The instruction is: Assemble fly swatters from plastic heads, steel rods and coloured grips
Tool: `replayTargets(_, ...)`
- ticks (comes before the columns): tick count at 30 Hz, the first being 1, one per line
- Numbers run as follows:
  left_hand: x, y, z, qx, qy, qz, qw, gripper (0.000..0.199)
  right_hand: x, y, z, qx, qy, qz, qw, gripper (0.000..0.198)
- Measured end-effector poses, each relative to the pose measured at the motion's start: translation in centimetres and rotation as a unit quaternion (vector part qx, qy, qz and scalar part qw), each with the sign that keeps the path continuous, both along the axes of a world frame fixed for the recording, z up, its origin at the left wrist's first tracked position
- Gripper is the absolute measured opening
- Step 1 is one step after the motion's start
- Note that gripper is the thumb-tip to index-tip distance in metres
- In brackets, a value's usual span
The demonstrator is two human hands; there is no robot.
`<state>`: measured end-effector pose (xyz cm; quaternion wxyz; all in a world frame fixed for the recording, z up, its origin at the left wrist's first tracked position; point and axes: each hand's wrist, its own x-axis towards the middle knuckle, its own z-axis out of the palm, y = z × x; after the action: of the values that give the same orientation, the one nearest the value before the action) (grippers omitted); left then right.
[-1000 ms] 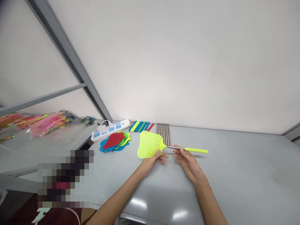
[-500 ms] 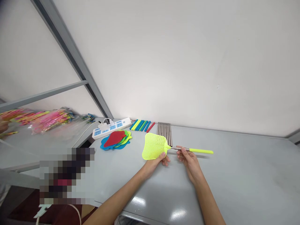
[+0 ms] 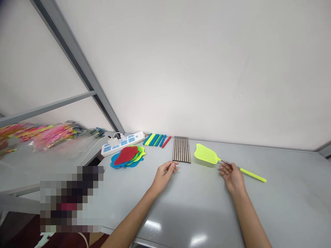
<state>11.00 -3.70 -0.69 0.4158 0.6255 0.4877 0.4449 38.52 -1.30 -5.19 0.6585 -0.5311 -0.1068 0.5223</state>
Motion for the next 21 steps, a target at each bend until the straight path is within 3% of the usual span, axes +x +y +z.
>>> replayTargets(6, -2.2, 0.9, 1.1, 0.085, 0.123, 0.069, 0.986, 0.031, 4.2, 2.8, -0.3, -0.049, -0.016, 0.04, 0.998, 0.015)
replayTargets(11, -4.8, 1.5, 1.9, 0.124, 0.282, 0.119, 0.944, 0.029, 5.8, 4.6, -0.5, -0.078, -0.043, 0.033, 0.995, 0.004)
replayTargets(17, -9.4, 2.5, 2.0, 0.048, 0.479, 0.208, 0.851, 0.039, 6.3, 5.5, 0.4, -0.075, -0.015, 0.035, 0.996, 0.014)
replayTargets(21, -11.7, 2.7, 1.3, -0.001, 0.518, 0.186, 0.835, 0.043, 6.8, 5.1, 2.0, -0.062, 0.019, 0.073, 0.995, 0.023)
